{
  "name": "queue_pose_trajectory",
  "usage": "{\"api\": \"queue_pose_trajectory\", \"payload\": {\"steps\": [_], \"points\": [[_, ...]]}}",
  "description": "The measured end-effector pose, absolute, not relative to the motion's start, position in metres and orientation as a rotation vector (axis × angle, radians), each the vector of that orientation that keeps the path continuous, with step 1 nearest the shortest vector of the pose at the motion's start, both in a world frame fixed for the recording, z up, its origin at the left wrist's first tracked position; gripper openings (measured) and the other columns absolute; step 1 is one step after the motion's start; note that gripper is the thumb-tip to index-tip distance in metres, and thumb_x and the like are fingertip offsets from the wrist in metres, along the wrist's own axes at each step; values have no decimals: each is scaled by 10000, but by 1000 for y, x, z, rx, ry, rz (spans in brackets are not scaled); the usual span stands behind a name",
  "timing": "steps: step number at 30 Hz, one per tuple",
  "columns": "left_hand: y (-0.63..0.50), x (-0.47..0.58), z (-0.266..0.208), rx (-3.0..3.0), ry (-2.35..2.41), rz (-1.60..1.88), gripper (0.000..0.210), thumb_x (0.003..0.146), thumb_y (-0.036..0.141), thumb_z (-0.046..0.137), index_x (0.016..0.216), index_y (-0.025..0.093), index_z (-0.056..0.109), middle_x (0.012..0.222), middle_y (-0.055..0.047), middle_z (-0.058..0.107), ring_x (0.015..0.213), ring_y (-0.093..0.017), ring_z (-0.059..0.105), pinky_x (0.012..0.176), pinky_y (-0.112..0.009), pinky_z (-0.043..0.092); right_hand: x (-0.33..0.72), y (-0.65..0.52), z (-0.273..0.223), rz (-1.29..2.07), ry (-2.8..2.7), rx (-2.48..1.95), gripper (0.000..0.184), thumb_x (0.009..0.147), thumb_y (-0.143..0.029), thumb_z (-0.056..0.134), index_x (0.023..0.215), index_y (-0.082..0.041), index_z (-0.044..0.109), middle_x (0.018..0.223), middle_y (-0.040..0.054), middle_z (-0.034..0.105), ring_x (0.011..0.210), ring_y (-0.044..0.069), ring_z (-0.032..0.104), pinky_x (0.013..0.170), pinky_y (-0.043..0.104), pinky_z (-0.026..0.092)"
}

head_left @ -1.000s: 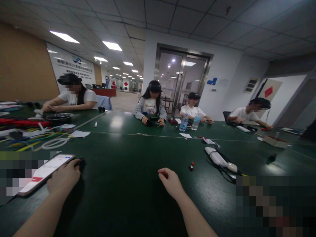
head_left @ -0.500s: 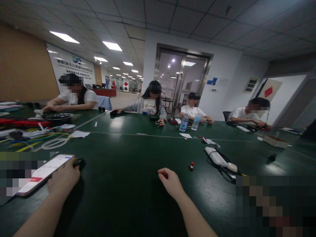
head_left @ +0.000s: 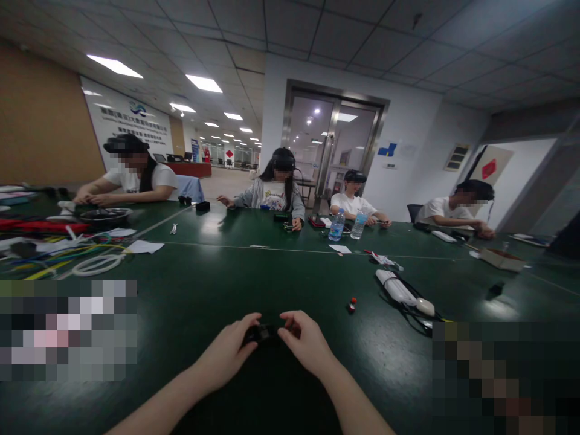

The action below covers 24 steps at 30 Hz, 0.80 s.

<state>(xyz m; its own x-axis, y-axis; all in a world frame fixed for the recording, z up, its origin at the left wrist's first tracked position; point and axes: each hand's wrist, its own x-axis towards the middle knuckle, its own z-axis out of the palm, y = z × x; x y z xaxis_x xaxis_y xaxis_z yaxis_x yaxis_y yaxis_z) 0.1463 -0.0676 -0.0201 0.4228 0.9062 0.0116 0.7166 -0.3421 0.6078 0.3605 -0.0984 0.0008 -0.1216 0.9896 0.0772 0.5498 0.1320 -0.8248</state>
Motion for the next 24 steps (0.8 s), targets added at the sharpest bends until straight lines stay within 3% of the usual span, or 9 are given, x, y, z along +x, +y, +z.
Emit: {"api": "queue_pose_trajectory", "payload": {"steps": [4, 10, 15, 24], "points": [[-81, 154, -19, 2116, 1217, 489, 555, 750, 368, 504, 1273, 272, 345, 1254, -55, 483, 1174, -219, 414, 985, -389, 319, 353, -104, 9, 902, -1983, -1410, 330, 635, -318, 659, 957, -272, 606, 942, -1, 526, 802, 147, 519, 710, 261, 421], [-78, 143, -17, 2070, 1139, 500, 567, 761, 378, 500, 1287, 257, 326, 1282, -35, 458, 1198, -201, 382, 1016, -369, 288, 341, -104, 3, 871, -2029, -1346, 202, 659, -253, 628, 861, -263, 622, 921, -3, 523, 846, 154, 505, 726, 270, 398], [-79, 145, -11, 2025, 1123, 472, 564, 760, 357, 506, 1285, 252, 328, 1263, -20, 476, 1191, -190, 391, 1024, -355, 282, 352, -88, -5, 763, -1377, -1334, 228, 766, -350, 499, 942, -215, 553, 881, 24, 560, 794, 157, 520, 688, 278, 410], [-78, 142, -12, 2021, 1108, 436, 465, 770, 373, 483, 1221, 277, 423, 1272, -10, 463, 1170, -205, 409, 1012, -376, 297, 387, -63, -42, 1086, -676, -1334, 382, 655, -431, 627, 974, -229, 572, 906, 37, 569, 682, 148, 528, 553, 261, 425]]}}
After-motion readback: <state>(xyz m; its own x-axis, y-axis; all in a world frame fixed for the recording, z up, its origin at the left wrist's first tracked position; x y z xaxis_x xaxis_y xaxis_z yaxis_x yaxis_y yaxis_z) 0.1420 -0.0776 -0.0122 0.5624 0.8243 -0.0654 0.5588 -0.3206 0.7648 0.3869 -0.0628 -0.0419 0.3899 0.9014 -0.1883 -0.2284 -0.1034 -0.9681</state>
